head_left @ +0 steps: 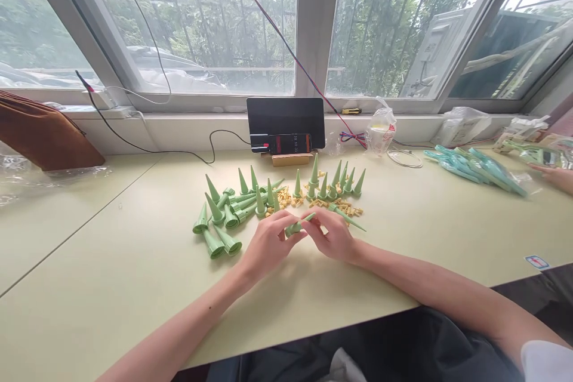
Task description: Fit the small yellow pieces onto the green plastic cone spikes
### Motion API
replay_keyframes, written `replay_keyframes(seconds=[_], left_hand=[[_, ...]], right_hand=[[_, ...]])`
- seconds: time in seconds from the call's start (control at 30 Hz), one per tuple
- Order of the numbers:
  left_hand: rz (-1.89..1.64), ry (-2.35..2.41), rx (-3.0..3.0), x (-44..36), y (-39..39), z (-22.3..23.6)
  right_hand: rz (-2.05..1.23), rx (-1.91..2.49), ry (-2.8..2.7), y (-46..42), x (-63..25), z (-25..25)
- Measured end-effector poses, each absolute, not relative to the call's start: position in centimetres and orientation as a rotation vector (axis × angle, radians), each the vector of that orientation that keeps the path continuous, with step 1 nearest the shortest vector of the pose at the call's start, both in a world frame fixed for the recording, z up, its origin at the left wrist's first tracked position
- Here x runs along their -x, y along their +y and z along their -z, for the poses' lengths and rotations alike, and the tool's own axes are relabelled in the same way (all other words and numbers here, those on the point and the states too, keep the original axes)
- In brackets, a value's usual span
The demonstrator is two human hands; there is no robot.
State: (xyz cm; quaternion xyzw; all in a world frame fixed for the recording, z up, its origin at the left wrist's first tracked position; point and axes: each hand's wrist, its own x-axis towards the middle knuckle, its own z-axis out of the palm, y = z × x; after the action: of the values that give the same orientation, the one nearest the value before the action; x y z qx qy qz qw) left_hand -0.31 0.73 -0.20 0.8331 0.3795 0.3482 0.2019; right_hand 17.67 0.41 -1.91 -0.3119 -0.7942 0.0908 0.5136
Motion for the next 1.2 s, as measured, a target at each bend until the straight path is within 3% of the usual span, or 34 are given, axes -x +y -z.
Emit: replay_keyframes(seconds=[0.33, 0.77, 1.2], left_hand=[[-1.182, 1.153, -2.246, 0.3, 0.5, -0.5], [-0.897, 0.961, -2.478, 0.1, 0.1, 0.4], [-0.890, 0.918, -2.516, -0.3, 0.3, 1.0]], right_hand=[[-0.250, 0.848, -1.678, 1.1, -18.3, 2.0], [-0.339, 0.848, -1.535, 1.7, -18.1, 2.6], [-0.418, 0.880, -1.528, 1.8, -18.3, 3.2]])
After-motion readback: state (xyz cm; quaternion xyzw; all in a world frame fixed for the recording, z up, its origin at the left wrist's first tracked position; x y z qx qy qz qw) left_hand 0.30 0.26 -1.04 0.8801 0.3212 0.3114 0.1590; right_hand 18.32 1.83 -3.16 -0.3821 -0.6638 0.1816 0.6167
